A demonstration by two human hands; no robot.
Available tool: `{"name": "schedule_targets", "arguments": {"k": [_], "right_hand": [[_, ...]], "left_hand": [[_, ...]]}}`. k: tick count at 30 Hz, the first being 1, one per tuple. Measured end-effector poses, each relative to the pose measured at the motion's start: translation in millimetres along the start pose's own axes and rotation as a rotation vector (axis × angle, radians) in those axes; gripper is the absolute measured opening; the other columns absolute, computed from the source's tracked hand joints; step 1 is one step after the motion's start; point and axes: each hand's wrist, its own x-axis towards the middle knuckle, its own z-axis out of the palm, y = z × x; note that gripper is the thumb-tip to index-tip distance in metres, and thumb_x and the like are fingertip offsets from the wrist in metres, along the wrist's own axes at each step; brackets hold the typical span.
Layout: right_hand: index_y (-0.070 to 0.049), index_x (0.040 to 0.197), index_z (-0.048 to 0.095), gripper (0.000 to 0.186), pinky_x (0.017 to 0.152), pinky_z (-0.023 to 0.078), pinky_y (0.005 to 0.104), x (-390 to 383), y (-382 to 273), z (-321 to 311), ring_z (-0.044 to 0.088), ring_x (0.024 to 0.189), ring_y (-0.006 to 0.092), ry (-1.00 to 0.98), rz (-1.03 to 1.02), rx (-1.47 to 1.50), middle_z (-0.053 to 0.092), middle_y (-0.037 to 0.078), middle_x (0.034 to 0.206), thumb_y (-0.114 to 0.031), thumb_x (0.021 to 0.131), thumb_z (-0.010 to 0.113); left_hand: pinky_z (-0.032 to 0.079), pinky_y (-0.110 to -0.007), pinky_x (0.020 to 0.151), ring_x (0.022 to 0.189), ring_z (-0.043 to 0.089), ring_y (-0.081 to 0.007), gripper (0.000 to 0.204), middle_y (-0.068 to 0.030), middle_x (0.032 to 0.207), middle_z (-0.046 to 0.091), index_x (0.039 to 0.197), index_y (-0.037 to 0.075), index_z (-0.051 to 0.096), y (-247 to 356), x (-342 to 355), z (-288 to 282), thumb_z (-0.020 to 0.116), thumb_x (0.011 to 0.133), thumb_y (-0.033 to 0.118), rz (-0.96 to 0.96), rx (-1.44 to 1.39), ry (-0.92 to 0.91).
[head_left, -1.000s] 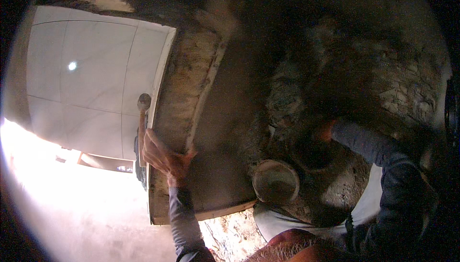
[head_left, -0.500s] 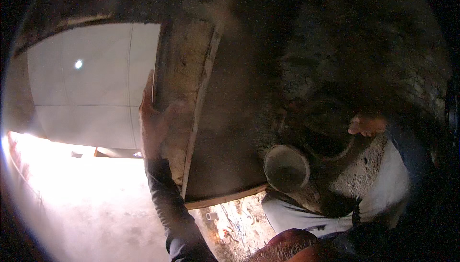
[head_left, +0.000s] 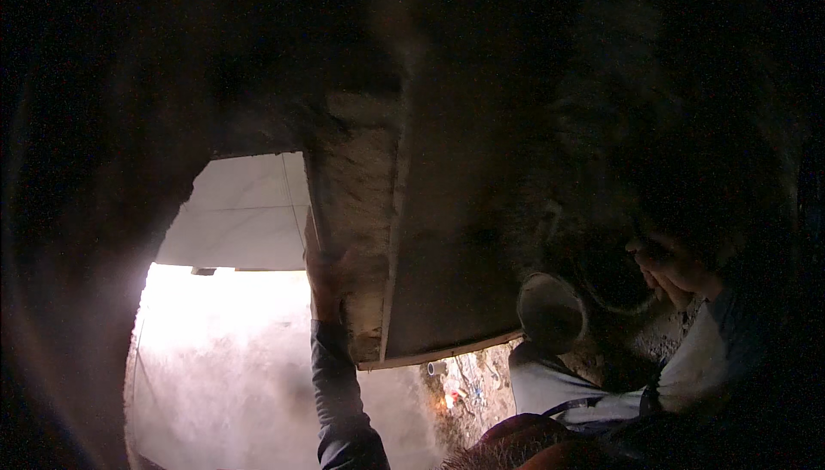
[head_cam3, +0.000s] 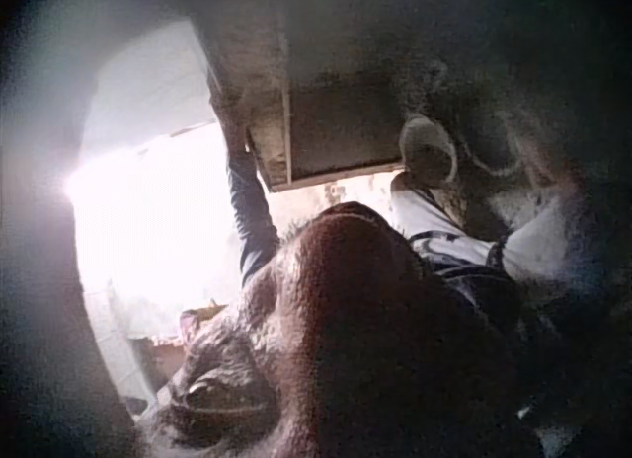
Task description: The person applies mortar to a wall using a trowel and presses a tile onto the surface.
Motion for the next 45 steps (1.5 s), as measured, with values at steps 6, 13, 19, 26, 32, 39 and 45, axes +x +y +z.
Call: {"name": "schedule_targets", "arguments": {"k": [6, 13, 19, 26, 32, 39, 45], "right_hand": [[-0.006, 0.131, 0.049, 0.044, 0.043, 0.044, 0.0292, -14, -48, 22, 0.050, 0.049, 0.0123, 0.054, -0.071, 0.210, 0.054, 0.003, 0.073, -0.040, 0.103, 0.046], [0.001, 0.140, 0.040, 0.059, 0.040, 0.041, 0.0300, 18, -114, 23, 0.046, 0.044, 0.0130, 0.234, -0.444, 0.161, 0.055, 0.005, 0.076, -0.046, 0.103, 0.045], [0.000, 0.145, 0.035, 0.066, 0.056, 0.045, 0.0338, 90, -170, 4, 0.053, 0.066, 0.0175, 0.525, -0.699, 0.054, 0.056, 0.010, 0.097, -0.049, 0.101, 0.048], [-0.004, 0.148, 0.034, 0.067, 0.074, 0.044, 0.0377, 155, -245, 14, 0.051, 0.088, 0.0211, 0.419, -0.727, -0.020, 0.051, 0.011, 0.114, -0.049, 0.101, 0.050], [-0.008, 0.150, 0.033, 0.067, 0.089, 0.043, 0.0411, 121, -206, 12, 0.049, 0.108, 0.0243, 0.343, -0.589, -0.042, 0.047, 0.013, 0.130, -0.049, 0.100, 0.051], [-0.012, 0.152, 0.032, 0.068, 0.107, 0.042, 0.0450, 84, -100, -57, 0.048, 0.131, 0.0279, 0.434, -0.050, -0.159, 0.042, 0.015, 0.148, -0.049, 0.099, 0.052], [-0.010, 0.152, 0.032, 0.063, 0.106, 0.043, 0.0395, 1, -15, -103, 0.055, 0.115, 0.0217, 0.346, 0.288, -0.351, 0.053, 0.010, 0.134, -0.041, 0.101, 0.054]], "left_hand": [[0.051, -0.043, 0.097, 0.118, 0.060, -0.0312, 0.086, -0.0220, 0.132, 0.058, 0.147, 0.004, 0.036, 21, -26, 7, 0.084, 0.078, 0.022, 0.055, 0.059, 0.004], [0.053, -0.041, 0.097, 0.121, 0.059, -0.0320, 0.091, -0.0221, 0.139, 0.053, 0.150, 0.002, 0.034, 24, -28, 28, 0.082, 0.074, 0.018, -0.018, 0.118, -0.006], [0.053, -0.043, 0.096, 0.117, 0.061, -0.0334, 0.092, -0.0234, 0.134, 0.056, 0.149, 0.004, 0.034, 35, -22, 26, 0.083, 0.075, 0.028, -0.003, 0.165, -0.017], [0.052, -0.043, 0.095, 0.117, 0.061, -0.0316, 0.092, -0.0219, 0.134, 0.057, 0.148, 0.003, 0.035, 14, -11, 22, 0.084, 0.075, 0.029, -0.025, 0.065, -0.035], [0.051, -0.039, 0.099, 0.122, 0.058, -0.0296, 0.102, -0.0204, 0.139, 0.054, 0.151, 0.003, 0.031, 7, -15, 21, 0.088, 0.072, 0.035, 0.045, 0.188, -0.006], [0.051, -0.041, 0.098, 0.120, 0.059, -0.0314, 0.092, -0.0209, 0.138, 0.054, 0.150, 0.002, 0.033, 15, -31, 11, 0.083, 0.078, 0.027, -0.086, 0.175, -0.019], [0.051, -0.041, 0.099, 0.121, 0.058, -0.0311, 0.085, -0.0216, 0.137, 0.054, 0.150, 0.001, 0.033, 5, -29, 6, 0.078, 0.081, 0.023, 0.015, 0.114, -0.008]]}}
